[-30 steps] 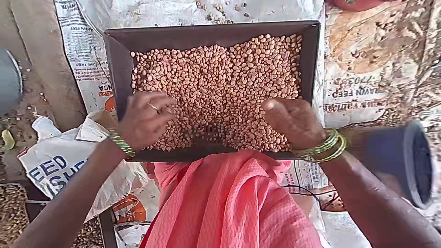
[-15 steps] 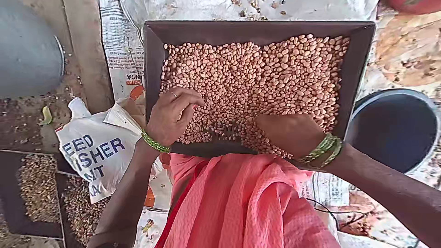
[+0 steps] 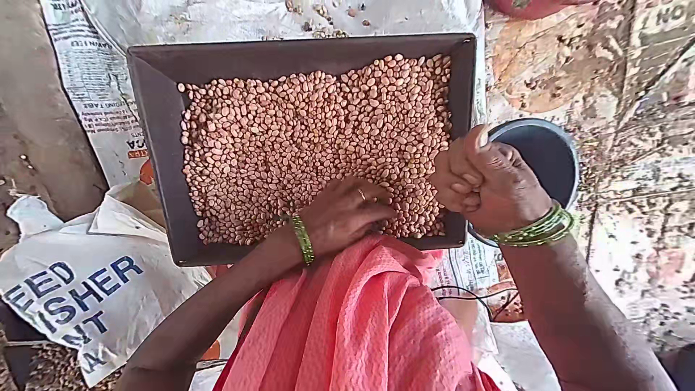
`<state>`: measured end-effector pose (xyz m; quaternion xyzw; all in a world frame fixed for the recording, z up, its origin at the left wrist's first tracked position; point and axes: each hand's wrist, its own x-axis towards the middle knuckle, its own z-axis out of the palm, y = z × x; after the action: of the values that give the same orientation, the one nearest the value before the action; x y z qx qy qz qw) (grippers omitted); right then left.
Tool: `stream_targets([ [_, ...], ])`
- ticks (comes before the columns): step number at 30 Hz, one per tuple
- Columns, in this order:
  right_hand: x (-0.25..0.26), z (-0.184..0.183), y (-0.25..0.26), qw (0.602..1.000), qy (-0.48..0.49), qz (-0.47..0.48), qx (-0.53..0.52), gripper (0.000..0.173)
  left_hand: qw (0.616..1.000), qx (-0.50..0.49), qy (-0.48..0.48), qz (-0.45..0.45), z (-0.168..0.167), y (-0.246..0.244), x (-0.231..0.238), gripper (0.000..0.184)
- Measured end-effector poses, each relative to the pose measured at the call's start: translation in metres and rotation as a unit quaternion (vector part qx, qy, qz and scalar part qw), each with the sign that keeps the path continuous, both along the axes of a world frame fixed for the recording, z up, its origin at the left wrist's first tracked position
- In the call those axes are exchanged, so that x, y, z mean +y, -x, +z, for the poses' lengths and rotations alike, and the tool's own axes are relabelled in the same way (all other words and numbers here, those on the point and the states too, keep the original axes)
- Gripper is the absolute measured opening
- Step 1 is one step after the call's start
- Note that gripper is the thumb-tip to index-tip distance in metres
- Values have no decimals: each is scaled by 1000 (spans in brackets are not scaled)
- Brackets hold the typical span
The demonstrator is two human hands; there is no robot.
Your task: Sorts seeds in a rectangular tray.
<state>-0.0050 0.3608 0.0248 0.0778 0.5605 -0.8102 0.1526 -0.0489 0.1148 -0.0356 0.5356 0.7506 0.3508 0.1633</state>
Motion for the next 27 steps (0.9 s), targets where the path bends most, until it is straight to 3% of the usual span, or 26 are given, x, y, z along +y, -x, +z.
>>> stream_targets([
  [4,-9,-4,-7,984,-175,12,25,41,992,19,77,-97,-14,-6,-19,26],
  [7,-16,-10,-6,912,-380,100,114,27,986,22,146,-81,-12,5,-64,21],
  [10,-37,-19,-3,805,-537,176,181,26,984,62,168,-1,1,19,-114,20],
  [14,-65,-30,0,655,-672,261,224,21,968,73,159,183,28,34,-166,32],
  [17,-82,-33,4,601,-717,273,226,11,949,61,132,281,48,32,-186,33],
  [19,-90,-33,6,584,-730,285,212,17,943,60,107,311,52,27,-187,31],
  [20,-93,-30,8,589,-728,296,188,19,941,60,97,319,52,26,-185,30],
  [22,-92,-24,16,644,-691,303,126,17,938,49,90,330,51,22,-181,29],
  [24,-68,-18,23,779,-561,257,111,21,937,38,95,333,46,18,-177,27],
  [26,-37,-14,24,922,-331,186,68,19,941,21,107,321,41,15,-171,28],
  [27,-25,-10,23,966,-200,162,21,26,943,13,114,313,38,14,-168,29],
])
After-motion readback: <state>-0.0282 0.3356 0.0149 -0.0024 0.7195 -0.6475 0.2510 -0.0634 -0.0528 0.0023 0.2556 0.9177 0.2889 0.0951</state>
